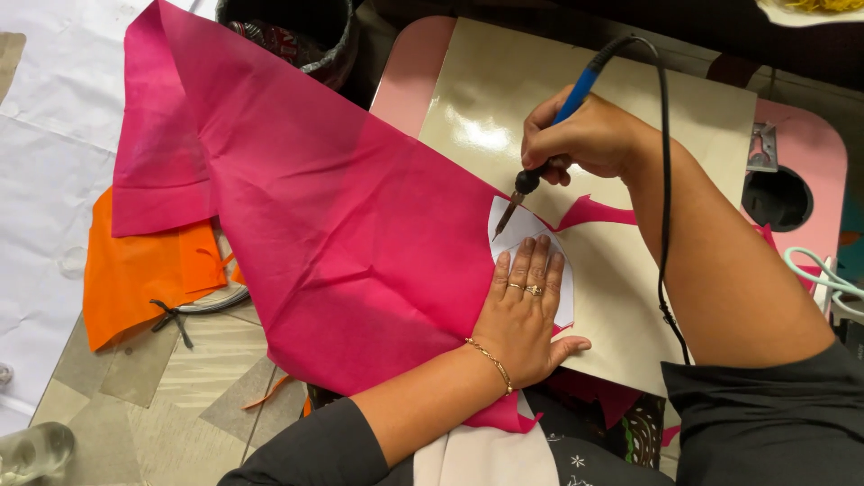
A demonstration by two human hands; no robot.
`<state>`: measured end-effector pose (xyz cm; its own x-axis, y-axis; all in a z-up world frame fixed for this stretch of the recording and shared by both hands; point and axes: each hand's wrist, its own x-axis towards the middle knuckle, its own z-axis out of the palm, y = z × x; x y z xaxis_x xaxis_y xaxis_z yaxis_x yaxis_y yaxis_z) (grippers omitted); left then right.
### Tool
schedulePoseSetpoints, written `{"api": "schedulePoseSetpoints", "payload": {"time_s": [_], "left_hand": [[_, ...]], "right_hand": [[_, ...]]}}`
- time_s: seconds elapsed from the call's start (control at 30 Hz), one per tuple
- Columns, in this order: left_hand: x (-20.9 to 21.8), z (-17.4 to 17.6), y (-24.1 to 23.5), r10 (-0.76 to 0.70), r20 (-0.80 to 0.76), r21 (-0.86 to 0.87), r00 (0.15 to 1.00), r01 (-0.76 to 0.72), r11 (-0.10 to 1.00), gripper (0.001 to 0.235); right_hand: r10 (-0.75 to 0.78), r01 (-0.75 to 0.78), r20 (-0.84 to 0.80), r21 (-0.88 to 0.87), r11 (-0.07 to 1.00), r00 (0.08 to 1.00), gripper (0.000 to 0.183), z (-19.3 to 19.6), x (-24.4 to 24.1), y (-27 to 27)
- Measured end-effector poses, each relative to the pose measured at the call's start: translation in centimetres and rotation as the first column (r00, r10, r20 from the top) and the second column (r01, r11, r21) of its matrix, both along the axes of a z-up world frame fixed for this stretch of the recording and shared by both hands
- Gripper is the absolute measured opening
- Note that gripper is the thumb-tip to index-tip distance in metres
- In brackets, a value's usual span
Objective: Cutting out fabric shapes using a heat tool and a paper template on a cutting table.
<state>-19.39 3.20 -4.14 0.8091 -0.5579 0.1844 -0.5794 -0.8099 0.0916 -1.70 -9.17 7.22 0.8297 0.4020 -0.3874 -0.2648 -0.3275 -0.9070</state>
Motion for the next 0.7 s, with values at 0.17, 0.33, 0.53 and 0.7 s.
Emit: {"api": "schedulePoseSetpoints", "payload": {"time_s": [0.17, 0.33, 0.53, 0.7], "left_hand": [[0.1, 0.1, -0.1, 0.001, -0.035, -0.001, 0.999, -0.001, 1.000, 0.103], [0.1, 0.3, 0.0, 0.006, -0.022, 0.010, 1.000, -0.006, 1.000, 0.104], [0.1, 0.4, 0.0, 0.010, -0.025, 0.009, 1.000, -0.010, 1.000, 0.103], [0.1, 0.4, 0.0, 0.009, -0.028, 0.007, 1.000, -0.009, 1.000, 0.103]], "right_hand": [[0.066, -0.068, -0.052, -0.045, 0.997, 0.996, 0.016, 0.1, 0.6, 1.0], [0.101, -0.107, -0.064, -0.086, 0.991, 0.993, 0.013, 0.4, 0.8, 1.8], [0.120, -0.126, -0.067, -0.091, 0.988, 0.990, 0.013, 0.4, 1.0, 1.9], [0.145, -0.150, -0.071, -0.068, 0.986, 0.987, 0.012, 0.2, 1.1, 1.9]]}}
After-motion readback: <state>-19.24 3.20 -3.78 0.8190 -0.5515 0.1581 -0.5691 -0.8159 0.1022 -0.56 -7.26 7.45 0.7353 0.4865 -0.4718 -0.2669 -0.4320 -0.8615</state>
